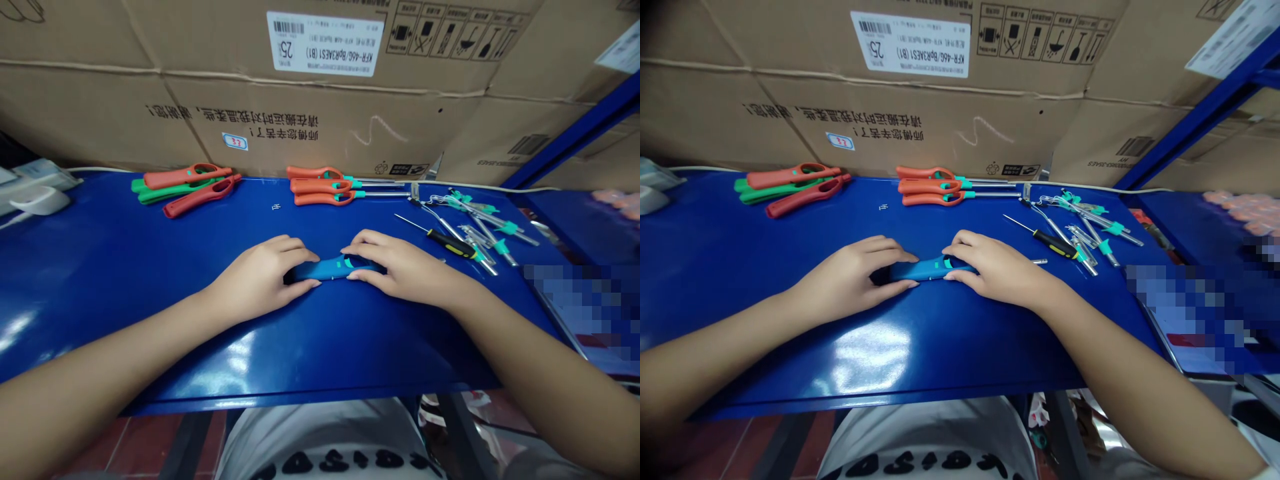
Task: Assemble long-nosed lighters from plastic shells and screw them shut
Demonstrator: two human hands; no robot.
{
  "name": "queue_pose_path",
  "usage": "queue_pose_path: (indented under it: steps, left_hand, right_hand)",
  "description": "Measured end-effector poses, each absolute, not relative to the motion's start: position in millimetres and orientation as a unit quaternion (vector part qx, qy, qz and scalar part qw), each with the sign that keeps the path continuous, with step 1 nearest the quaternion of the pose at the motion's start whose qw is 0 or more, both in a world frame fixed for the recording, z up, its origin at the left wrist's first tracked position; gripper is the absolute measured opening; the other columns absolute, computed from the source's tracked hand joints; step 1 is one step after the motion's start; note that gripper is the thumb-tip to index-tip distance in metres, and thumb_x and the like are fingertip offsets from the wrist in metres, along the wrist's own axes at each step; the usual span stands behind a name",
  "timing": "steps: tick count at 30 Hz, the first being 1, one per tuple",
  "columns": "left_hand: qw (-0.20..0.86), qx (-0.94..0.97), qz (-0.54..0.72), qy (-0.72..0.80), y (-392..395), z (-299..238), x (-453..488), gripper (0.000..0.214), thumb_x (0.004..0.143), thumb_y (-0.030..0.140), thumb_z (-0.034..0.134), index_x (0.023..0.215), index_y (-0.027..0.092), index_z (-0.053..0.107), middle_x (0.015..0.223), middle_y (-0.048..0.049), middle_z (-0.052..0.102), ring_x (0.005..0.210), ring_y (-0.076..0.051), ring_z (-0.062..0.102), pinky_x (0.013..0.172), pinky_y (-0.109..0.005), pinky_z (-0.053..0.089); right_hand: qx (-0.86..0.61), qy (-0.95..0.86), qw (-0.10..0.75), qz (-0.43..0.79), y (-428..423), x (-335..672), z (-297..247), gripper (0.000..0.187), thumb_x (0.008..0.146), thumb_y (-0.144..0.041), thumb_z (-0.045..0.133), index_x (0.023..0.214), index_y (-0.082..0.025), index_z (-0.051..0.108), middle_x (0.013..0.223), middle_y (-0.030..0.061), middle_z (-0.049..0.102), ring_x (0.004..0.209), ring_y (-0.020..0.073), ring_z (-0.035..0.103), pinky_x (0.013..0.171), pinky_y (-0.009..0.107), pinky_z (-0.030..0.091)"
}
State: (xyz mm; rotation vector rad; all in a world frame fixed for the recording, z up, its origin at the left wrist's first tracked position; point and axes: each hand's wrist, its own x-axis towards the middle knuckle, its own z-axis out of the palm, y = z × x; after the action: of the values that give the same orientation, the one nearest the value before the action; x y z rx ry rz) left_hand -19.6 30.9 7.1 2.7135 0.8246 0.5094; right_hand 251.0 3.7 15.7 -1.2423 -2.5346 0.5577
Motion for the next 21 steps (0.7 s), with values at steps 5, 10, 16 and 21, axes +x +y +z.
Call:
queue_pose_path:
  steps: [5,10,16,21]
  left_hand:
    - [0.140,0.930,0.173,0.291,31,7,-20,0.026,0.093,0.032,0.068,0.114,0.018,0.070,0.108,-0.0072,0.071,0.102,-0.025,0.066,0.089,-0.039,0.055]
    - [0.152,0.925,0.170,0.303,33,9,-22,0.026,0.092,0.033,0.068,0.114,0.019,0.070,0.109,-0.0065,0.071,0.103,-0.025,0.066,0.090,-0.039,0.055]
    - [0.150,0.922,0.165,0.317,34,10,-24,0.026,0.091,0.034,0.068,0.113,0.019,0.070,0.109,-0.0058,0.071,0.103,-0.025,0.066,0.089,-0.039,0.055]
    - [0.149,0.921,0.165,0.319,34,11,-24,0.026,0.091,0.035,0.068,0.112,0.019,0.070,0.110,-0.0059,0.072,0.104,-0.025,0.066,0.090,-0.040,0.055]
  right_hand:
    - [-0.422,-0.878,0.130,0.184,4,256,20,0.047,0.095,-0.040,0.066,0.135,-0.017,0.060,0.126,0.0113,0.061,0.108,0.0247,0.063,0.092,0.038,0.053]
    - [-0.436,-0.878,0.100,0.171,7,272,28,0.038,0.085,-0.033,0.074,0.120,-0.021,0.066,0.111,0.0068,0.066,0.092,0.0210,0.063,0.079,0.034,0.051]
    - [-0.413,-0.888,0.108,0.172,11,282,32,0.016,0.093,-0.034,0.066,0.096,-0.019,0.071,0.098,0.0061,0.071,0.088,0.0203,0.065,0.083,0.034,0.047]
    - [-0.399,-0.895,0.114,0.165,13,279,29,0.016,0.095,-0.032,0.064,0.092,-0.018,0.072,0.093,0.0069,0.071,0.085,0.0202,0.065,0.080,0.034,0.046]
